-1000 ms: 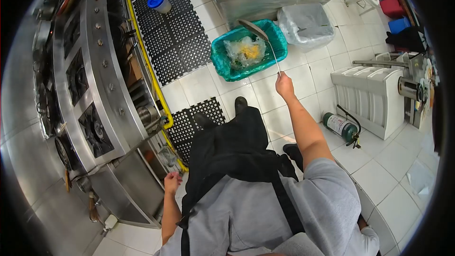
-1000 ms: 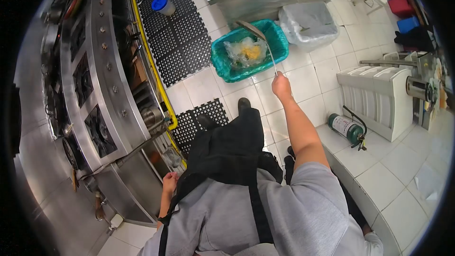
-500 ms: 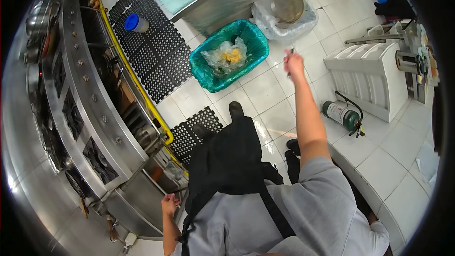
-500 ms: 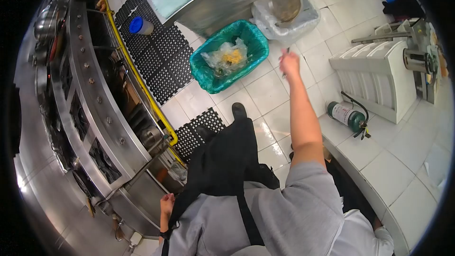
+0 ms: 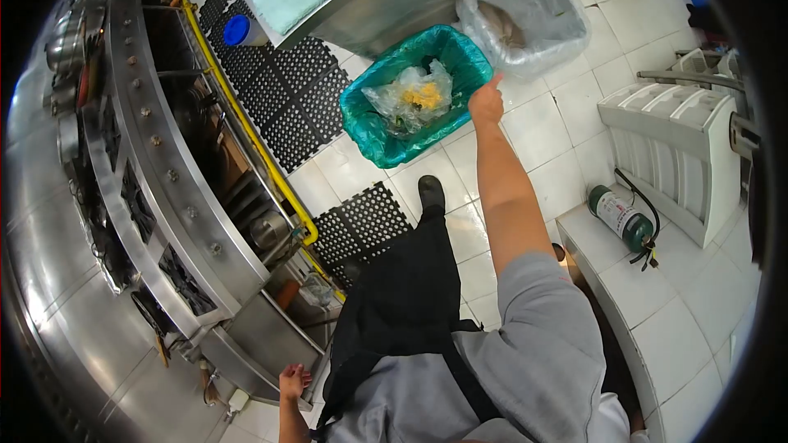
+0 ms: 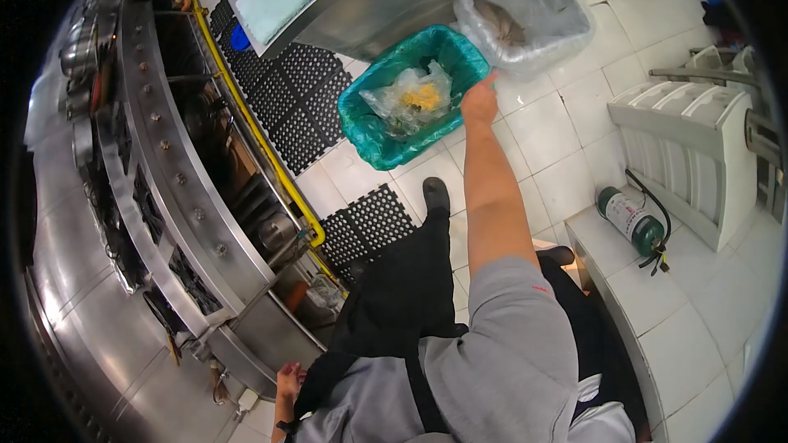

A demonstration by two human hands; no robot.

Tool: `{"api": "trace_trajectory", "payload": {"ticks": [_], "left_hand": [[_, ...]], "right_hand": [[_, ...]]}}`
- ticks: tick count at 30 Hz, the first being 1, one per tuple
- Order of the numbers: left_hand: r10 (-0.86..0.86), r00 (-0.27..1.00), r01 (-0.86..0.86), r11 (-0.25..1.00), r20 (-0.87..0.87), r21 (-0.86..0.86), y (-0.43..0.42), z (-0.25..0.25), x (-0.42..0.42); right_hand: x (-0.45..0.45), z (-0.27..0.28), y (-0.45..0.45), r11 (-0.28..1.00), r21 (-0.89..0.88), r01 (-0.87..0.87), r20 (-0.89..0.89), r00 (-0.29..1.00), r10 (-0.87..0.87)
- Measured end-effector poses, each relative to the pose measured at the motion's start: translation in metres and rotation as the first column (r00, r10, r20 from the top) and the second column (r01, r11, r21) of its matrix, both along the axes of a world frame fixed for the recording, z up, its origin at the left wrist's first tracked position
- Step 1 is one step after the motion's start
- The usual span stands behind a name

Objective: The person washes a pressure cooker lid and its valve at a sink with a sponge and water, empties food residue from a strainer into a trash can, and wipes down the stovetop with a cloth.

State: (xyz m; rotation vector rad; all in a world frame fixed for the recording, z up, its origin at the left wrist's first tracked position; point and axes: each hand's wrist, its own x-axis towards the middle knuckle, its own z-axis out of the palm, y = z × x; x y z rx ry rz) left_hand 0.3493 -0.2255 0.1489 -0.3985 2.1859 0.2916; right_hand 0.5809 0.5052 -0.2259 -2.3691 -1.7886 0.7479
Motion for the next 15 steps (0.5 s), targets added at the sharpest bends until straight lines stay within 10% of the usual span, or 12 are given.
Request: {"api": "trace_trajectory", "payload": {"ticks": [6,8,9,11,15], "left_hand": [[-0.071,0.997,0.072,0.997,-0.014,0.028,-0.01,0.005,0.016],[-0.011,1.0,0.011,1.0,-0.001,0.02,-0.003,0.006,0.027],[-0.046,0.999,0.046,0.999,0.007,0.019,0.017,0.009,0.032],[-0.085,0.996,0.085,0.996,0.02,0.031,0.029,0.004,0.036],[-0.178,0.983,0.167,0.973,0.055,0.16,0.017,-0.024,0.033]], "right_hand": [[0.036,0.02,0.012,0.978,0.141,0.154,-0.125,0.983,-0.137],[0.056,0.053,-0.005,0.884,-0.158,0.439,-0.797,0.472,-0.377],[0.063,0.074,-0.014,0.887,-0.149,0.438,-0.799,0.475,-0.369],[0.078,0.114,-0.035,0.828,-0.452,0.332,-0.892,-0.167,-0.42],[0.089,0.142,-0.105,0.826,-0.557,0.085,-0.785,-0.378,-0.49]]}}
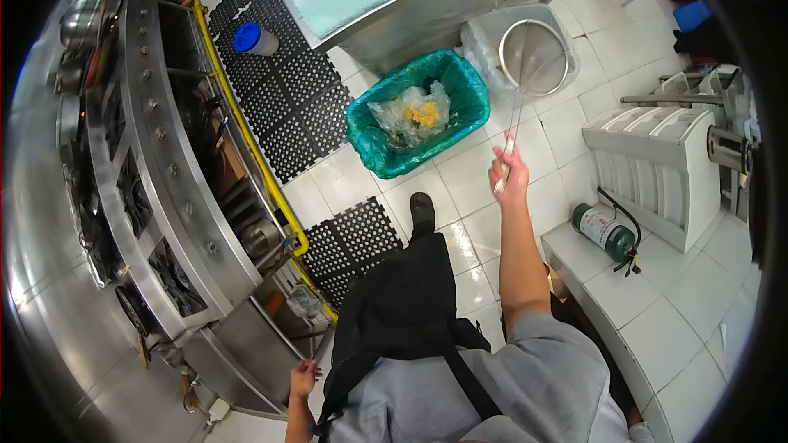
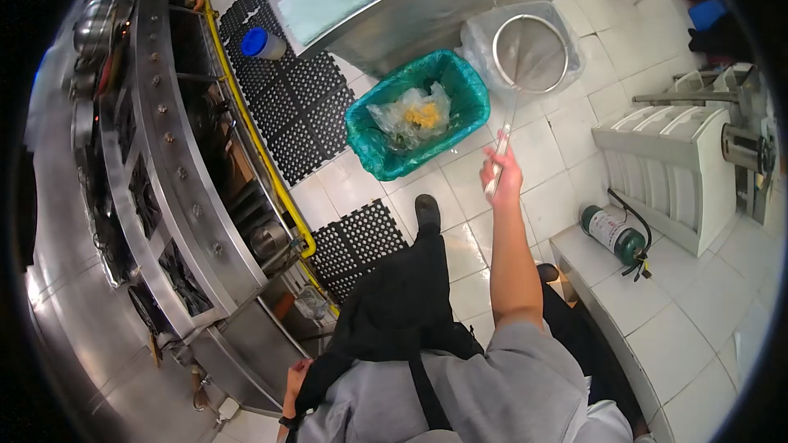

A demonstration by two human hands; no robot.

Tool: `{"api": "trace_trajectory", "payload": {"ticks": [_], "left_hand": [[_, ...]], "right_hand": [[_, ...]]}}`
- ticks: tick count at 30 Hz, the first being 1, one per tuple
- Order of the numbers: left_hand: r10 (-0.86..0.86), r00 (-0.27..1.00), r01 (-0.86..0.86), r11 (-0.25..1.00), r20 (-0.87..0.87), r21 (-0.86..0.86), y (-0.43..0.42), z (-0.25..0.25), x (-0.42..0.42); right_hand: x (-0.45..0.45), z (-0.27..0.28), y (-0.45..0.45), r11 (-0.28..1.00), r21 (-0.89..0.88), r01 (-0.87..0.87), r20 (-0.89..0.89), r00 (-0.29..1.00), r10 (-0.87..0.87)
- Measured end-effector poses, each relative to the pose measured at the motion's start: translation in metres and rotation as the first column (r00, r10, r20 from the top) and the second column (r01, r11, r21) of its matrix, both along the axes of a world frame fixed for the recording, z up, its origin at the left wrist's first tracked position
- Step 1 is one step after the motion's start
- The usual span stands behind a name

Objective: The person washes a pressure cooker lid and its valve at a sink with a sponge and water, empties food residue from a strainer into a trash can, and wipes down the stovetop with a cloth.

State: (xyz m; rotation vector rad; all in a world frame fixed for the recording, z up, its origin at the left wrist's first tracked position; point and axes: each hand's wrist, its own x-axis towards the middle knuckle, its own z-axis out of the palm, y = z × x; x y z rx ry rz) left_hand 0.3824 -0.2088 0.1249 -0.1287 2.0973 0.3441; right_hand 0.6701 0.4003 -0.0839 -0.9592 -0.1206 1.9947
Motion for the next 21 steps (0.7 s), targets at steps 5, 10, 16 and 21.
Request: {"api": "trace_trajectory", "payload": {"ticks": [5,10,16,21], "left_hand": [[0.117,0.992,-0.126,0.962,0.051,0.242,-0.002,-0.044,-0.005],[0.044,0.998,-0.062,0.861,0.048,0.505,0.063,-0.031,-0.002],[-0.021,0.978,-0.153,0.592,0.206,0.791,0.06,0.006,-0.009],[0.175,0.977,-0.175,0.319,0.124,0.931,-0.017,0.039,-0.037]], "right_hand": [[-0.042,0.057,-0.103,0.915,-0.09,-0.393,-0.067,0.919,0.388],[-0.126,0.098,-0.193,0.665,0.101,-0.74,-0.209,0.638,0.741],[-0.248,0.175,-0.33,0.171,0.386,-0.906,0.03,0.198,0.98],[-0.326,0.234,-0.453,-0.165,0.54,-0.825,0.299,0.005,0.954]]}}
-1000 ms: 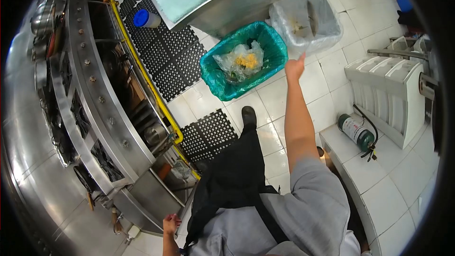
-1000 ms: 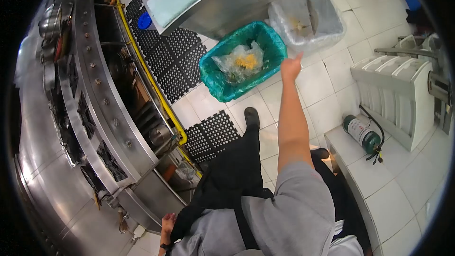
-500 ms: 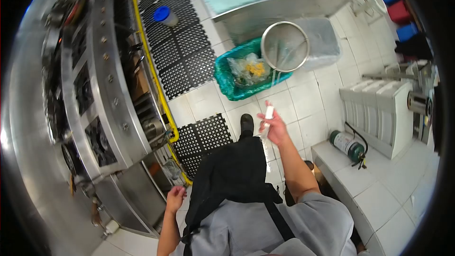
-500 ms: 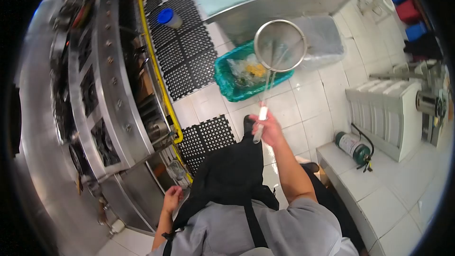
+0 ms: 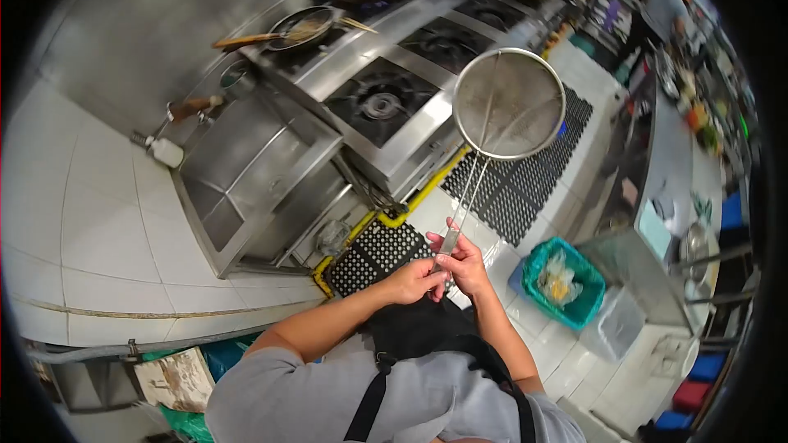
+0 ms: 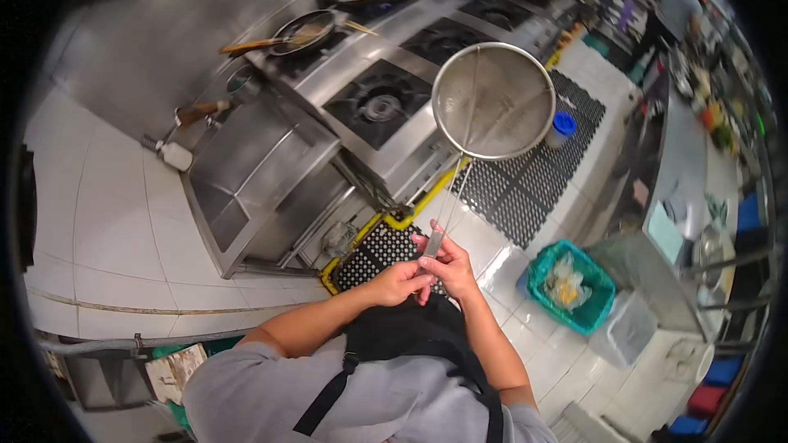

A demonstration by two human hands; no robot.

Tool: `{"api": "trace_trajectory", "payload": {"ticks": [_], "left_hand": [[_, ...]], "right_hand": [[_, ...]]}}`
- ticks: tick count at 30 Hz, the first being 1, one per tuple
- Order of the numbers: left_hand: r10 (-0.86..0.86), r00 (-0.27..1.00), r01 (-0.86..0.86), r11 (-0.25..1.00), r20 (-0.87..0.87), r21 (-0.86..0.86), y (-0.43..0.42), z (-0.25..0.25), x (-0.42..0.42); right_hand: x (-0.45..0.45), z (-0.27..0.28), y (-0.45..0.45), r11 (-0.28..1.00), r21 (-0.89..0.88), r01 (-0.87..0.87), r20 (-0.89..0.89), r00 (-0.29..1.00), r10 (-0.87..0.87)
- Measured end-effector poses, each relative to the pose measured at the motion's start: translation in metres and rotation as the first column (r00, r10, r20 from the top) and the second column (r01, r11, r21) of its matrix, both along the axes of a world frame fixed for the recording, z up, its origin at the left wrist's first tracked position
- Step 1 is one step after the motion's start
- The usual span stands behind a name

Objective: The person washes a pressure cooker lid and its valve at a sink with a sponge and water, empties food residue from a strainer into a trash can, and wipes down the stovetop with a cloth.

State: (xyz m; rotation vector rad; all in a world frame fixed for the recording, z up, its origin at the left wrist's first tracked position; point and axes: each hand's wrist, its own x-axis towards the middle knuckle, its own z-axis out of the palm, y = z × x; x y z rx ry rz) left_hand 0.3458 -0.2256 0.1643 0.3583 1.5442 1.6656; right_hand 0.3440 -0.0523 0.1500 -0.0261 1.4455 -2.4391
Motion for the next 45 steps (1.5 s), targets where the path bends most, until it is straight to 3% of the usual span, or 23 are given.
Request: {"api": "trace_trajectory", "payload": {"ticks": [4,6,9,12,13,14,15,16,17,19,21,23,26,28,29,33,37,38,40,41,42,43,45], "left_hand": [[0.303,0.951,-0.293,0.946,-0.061,0.138,-0.094,0.028,-0.045],[0.428,0.892,-0.416,0.903,-0.145,0.107,-0.14,0.033,-0.08],[0.556,0.831,-0.547,0.817,0.006,0.182,-0.195,0.045,-0.139],[0.659,0.745,-0.636,0.749,-0.103,0.188,-0.23,0.054,-0.203],[0.693,0.72,-0.677,0.713,-0.036,0.179,-0.239,0.061,-0.224],[0.682,0.731,-0.669,0.711,0.018,0.218,-0.25,0.061,-0.249],[0.692,0.716,-0.69,0.683,0.092,0.239,-0.258,0.063,-0.274],[0.698,0.697,-0.714,0.652,0.165,0.256,-0.264,0.066,-0.297],[0.71,0.685,-0.725,0.645,0.164,0.242,-0.269,0.066,-0.32],[0.725,0.662,-0.748,0.625,0.191,0.222,-0.281,0.064,-0.366],[0.726,0.654,-0.756,0.621,0.21,0.206,-0.29,0.064,-0.405],[0.731,0.649,-0.761,0.622,0.212,0.185,-0.297,0.067,-0.439],[0.726,0.638,-0.768,0.625,0.257,0.139,-0.309,0.069,-0.472],[0.672,0.668,-0.739,0.65,0.32,0.176,-0.321,0.071,-0.487],[0.653,0.675,-0.732,0.65,0.344,0.203,-0.332,0.069,-0.495],[0.555,0.703,-0.692,0.678,0.445,0.247,-0.403,0.068,-0.521],[0.676,0.573,-0.795,0.595,0.464,0.115,-0.485,0.066,-0.537],[0.681,0.545,-0.831,0.518,0.488,0.206,-0.507,0.063,-0.541],[0.86,0.354,-0.93,0.283,0.367,0.233,-0.549,0.068,-0.549],[0.836,0.449,-0.837,0.269,0.317,0.476,-0.586,0.056,-0.56],[0.916,0.213,-0.921,0.073,0.34,0.382,-0.59,0.076,-0.551],[0.951,0.105,-0.958,0.018,0.292,0.288,-0.604,0.087,-0.549],[0.981,0.114,-0.974,0.079,0.158,0.211,-0.624,0.094,-0.546]], "right_hand": [[-0.044,-0.008,-0.048,0.981,0.106,-0.16,-0.205,0.962,0.179],[-0.054,0.006,-0.054,0.98,0.056,-0.192,0.039,0.981,0.19],[-0.049,-0.037,-0.033,0.99,0.138,0.035,0.268,0.961,-0.071],[-0.011,-0.125,0.022,0.918,0.356,0.177,0.485,0.805,-0.343],[0.01,-0.134,0.036,0.86,0.48,0.174,0.494,0.757,-0.428],[0.043,-0.215,0.082,0.782,0.615,0.101,0.47,0.749,-0.466],[0.078,-0.232,0.101,0.519,0.854,-0.025,0.301,0.839,-0.454],[0.122,-0.307,0.144,0.434,0.895,-0.101,0.312,0.837,-0.449],[0.151,-0.287,0.144,0.597,0.8,-0.06,0.485,0.651,-0.585],[0.198,-0.282,0.159,0.61,0.78,-0.141,0.609,0.4,-0.685],[0.211,-0.274,0.164,0.677,0.714,-0.18,0.698,0.265,-0.665],[0.203,-0.271,0.165,0.726,0.664,-0.182,0.747,0.207,-0.632],[0.156,-0.273,0.154,0.763,0.631,-0.14,0.765,0.275,-0.583],[0.106,-0.268,0.139,0.759,0.646,-0.082,0.723,0.387,-0.573],[0.077,-0.256,0.125,0.689,0.725,0.025,0.598,0.474,-0.646],[-0.029,-0.208,0.087,0.625,0.773,0.109,0.386,0.701,-0.6],[-0.069,-0.173,0.038,0.567,0.81,0.149,0.353,0.648,-0.674],[-0.067,-0.173,0.024,0.566,0.811,0.15,0.359,0.636,-0.683],[-0.064,-0.172,0.0,0.597,0.8,0.054,0.433,0.637,-0.638],[-0.054,-0.18,-0.01,0.597,0.802,0.007,0.467,0.615,-0.635],[-0.043,-0.183,-0.017,0.597,0.802,0.0,0.478,0.6,-0.642],[-0.032,-0.185,-0.03,0.609,0.79,-0.069,0.534,0.563,-0.631],[-0.01,-0.196,-0.048,0.656,0.744,-0.128,0.628,0.467,-0.622]]}}
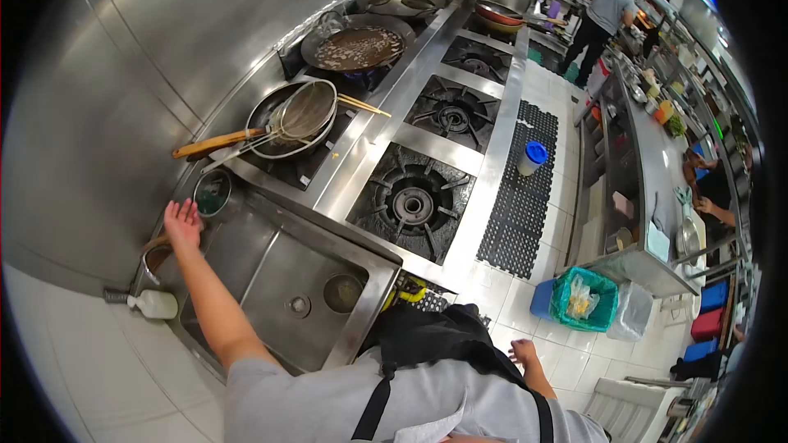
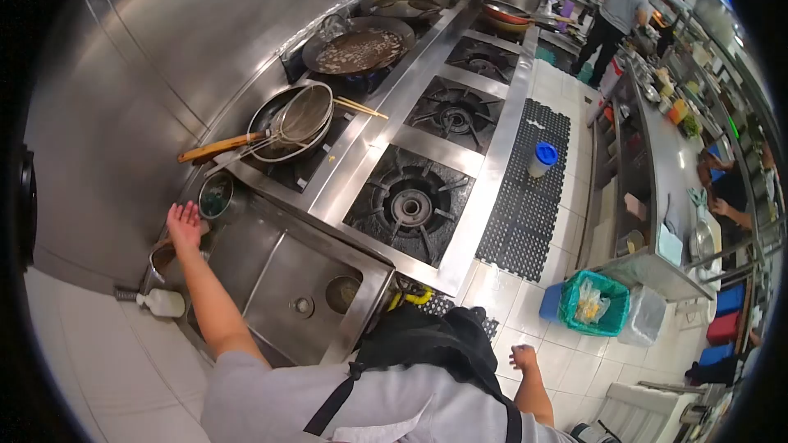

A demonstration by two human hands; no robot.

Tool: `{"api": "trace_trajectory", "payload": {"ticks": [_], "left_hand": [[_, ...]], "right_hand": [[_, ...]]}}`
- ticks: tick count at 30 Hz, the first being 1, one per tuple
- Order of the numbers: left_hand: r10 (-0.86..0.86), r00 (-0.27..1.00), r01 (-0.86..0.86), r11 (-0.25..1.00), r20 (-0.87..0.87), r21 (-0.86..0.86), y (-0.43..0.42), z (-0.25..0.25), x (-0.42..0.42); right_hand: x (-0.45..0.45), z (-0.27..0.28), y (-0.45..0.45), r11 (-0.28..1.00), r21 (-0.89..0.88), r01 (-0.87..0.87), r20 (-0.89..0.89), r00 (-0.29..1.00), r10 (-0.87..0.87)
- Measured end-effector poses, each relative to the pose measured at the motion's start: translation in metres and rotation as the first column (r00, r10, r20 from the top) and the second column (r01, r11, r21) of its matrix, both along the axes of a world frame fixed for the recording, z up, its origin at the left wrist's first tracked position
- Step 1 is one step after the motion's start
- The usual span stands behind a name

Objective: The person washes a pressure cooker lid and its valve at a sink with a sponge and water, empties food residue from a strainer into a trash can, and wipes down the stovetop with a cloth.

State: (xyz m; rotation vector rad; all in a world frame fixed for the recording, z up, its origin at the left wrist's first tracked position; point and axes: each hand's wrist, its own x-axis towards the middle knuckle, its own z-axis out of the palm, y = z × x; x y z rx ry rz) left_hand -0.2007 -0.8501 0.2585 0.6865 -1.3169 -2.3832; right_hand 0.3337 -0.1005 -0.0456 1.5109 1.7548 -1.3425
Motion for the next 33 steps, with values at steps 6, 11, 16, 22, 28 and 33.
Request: {"api": "trace_trajectory", "payload": {"ticks": [6,11,16,22,28,33], "left_hand": [[-0.306,0.947,0.297,0.95,-0.093,-0.101,0.071,0.03,0.027],[-0.759,0.586,0.759,0.637,-0.285,-0.135,0.227,0.007,0.006],[-0.992,0.118,0.985,0.11,0.051,-0.136,0.442,0.006,0.109],[-0.913,-0.405,0.908,-0.409,0.053,-0.091,0.574,-0.035,0.198],[-0.929,-0.212,0.955,-0.264,0.305,-0.139,0.66,-0.062,0.191],[-0.918,-0.194,0.968,-0.237,0.345,-0.085,0.744,-0.061,0.206]], "right_hand": [[0.045,0.015,-0.028,0.981,-0.057,-0.185,0.249,0.949,0.193],[0.039,0.009,0.002,0.981,0.155,0.116,-0.07,0.992,-0.106],[-0.006,0.052,-0.008,0.968,0.185,0.168,-0.243,0.962,-0.121],[0.065,-0.001,-0.01,0.976,0.015,0.216,-0.075,0.974,-0.214],[0.176,-0.066,0.041,0.978,-0.106,0.181,0.076,0.982,-0.173],[0.207,-0.113,0.112,0.785,-0.178,0.593,0.113,0.805,-0.582]]}}
